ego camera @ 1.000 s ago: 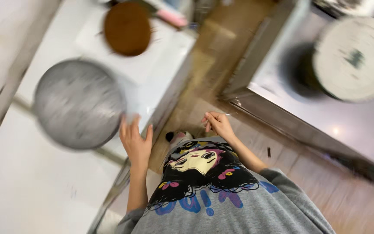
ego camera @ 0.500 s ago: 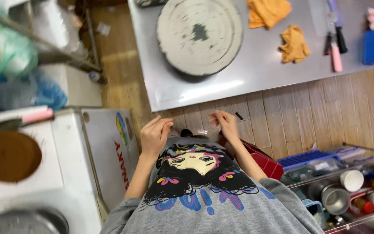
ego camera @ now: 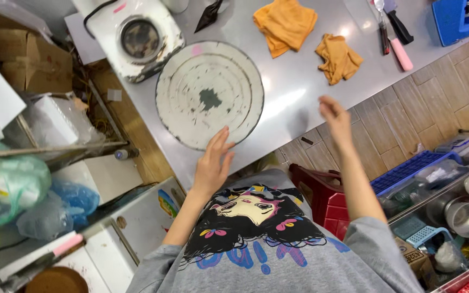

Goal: The person cleans a metal countertop with a cloth, then retrieves a packaged sheet cake and a round metal cutter. They unwrap the cake, place it on a white board, and use the cutter to press out a round piece of cake.

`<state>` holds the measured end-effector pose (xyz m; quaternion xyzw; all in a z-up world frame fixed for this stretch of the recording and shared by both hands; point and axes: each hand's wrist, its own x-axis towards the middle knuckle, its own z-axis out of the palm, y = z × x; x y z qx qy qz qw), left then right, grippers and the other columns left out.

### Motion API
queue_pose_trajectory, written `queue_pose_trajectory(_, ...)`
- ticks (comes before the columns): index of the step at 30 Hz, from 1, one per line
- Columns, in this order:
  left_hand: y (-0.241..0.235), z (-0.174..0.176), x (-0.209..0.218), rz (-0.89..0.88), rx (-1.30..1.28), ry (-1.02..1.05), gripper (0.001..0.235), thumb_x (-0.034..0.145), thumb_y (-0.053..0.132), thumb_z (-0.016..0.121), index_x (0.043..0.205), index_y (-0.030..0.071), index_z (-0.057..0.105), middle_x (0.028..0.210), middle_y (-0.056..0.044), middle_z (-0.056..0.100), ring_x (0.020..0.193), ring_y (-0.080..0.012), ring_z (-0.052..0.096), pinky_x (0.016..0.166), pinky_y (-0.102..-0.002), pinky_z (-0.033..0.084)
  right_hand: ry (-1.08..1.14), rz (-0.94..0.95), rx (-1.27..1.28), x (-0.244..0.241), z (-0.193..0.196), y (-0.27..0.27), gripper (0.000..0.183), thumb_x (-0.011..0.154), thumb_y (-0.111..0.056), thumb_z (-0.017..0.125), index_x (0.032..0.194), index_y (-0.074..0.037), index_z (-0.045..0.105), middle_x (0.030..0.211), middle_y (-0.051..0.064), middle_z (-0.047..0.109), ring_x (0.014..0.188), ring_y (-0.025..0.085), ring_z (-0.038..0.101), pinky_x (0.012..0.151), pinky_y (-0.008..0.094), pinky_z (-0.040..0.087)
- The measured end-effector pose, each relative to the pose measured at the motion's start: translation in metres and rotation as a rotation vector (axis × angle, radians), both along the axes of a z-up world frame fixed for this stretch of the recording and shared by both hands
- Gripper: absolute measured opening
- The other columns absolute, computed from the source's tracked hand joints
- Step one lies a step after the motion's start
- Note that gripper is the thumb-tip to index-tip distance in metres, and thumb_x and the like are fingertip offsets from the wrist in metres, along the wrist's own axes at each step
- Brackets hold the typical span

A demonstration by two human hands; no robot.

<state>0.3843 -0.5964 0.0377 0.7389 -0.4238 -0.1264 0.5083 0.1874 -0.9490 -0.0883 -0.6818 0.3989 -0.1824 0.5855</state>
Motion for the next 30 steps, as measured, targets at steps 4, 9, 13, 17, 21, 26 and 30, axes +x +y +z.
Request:
queue_pose_trajectory(4,-0.069,0.01,0.009,-0.045,0.055,-0.112,0.057,0.094,0.006,0.07,0.147,0.008,0.048,0.155,-0.012,0.049,0.117,-0.0268,0.072,0.089,-0.036,0.06,-0.325,-0.19,0.398,0.02,-0.027,-0.139,0.033,0.103,-0.021,0.064,0.133,-0.007,0.061,0.13,0.009,0.064,0.118,0.023,0.063,0.105,0.041,0.054)
queue_pose_trajectory(9,-0.165,0.012,0.008,0.021,0.154,-0.059,0.056,0.093,0.009,0.072,0.145,0.007,0.051,0.153,-0.012,0.051,0.118,-0.0323,0.068,0.093,-0.04,0.057,-0.459,-0.447,0.759,0.064,-0.044,-0.307,0.037,0.105,-0.034,0.062,0.129,-0.007,0.061,0.124,0.013,0.066,0.118,0.028,0.066,0.108,0.046,0.055)
queue_pose_trajectory(13,-0.235,0.016,-0.007,0.068,0.151,-0.066,0.056,0.091,0.009,0.072,0.143,0.008,0.053,0.153,-0.014,0.05,0.122,-0.0364,0.064,0.096,-0.042,0.056,-0.42,-0.455,0.696,0.115,-0.043,-0.408,0.04,0.104,-0.037,0.057,0.129,-0.005,0.059,0.123,0.016,0.066,0.117,0.031,0.067,0.106,0.049,0.056)
queue_pose_trajectory(17,-0.278,0.02,-0.011,0.1,0.202,-0.041,0.054,0.091,0.01,0.072,0.142,0.008,0.053,0.152,-0.012,0.051,0.119,-0.034,0.065,0.094,-0.042,0.055,-0.325,-0.432,0.622,0.149,-0.04,-0.466,0.045,0.106,-0.041,0.05,0.131,-0.005,0.056,0.126,0.018,0.067,0.117,0.033,0.068,0.102,0.05,0.058)
queue_pose_trajectory(21,-0.3,0.02,-0.001,0.17,0.268,-0.028,0.054,0.089,0.009,0.073,0.14,0.01,0.055,0.15,-0.012,0.053,0.116,-0.0338,0.065,0.091,-0.042,0.055,-0.222,-0.452,0.571,0.173,-0.041,-0.503,0.048,0.106,-0.048,0.041,0.128,-0.009,0.056,0.116,0.016,0.072,0.101,0.03,0.075,0.087,0.045,0.064)
queue_pose_trajectory(26,-0.323,0.014,0.012,0.218,0.297,-0.032,0.055,0.086,0.008,0.074,0.139,0.01,0.056,0.148,-0.012,0.054,0.116,-0.0349,0.065,0.09,-0.043,0.055,-0.04,-0.488,0.428,0.186,-0.053,-0.531,0.055,0.107,-0.056,0.035,0.111,-0.007,0.061,0.082,0.009,0.071,0.067,0.024,0.074,0.059,0.04,0.063)
queue_pose_trajectory(30,-0.336,0.009,0.012,0.18,0.324,-0.034,0.054,0.087,0.008,0.074,0.138,0.01,0.056,0.148,-0.012,0.054,0.114,-0.0339,0.066,0.09,-0.043,0.055,-0.025,-0.485,0.293,0.182,-0.07,-0.547,0.028,0.106,-0.034,0.044,0.101,-0.01,0.059,0.072,0.007,0.068,0.056,0.02,0.066,0.048,0.036,0.055)
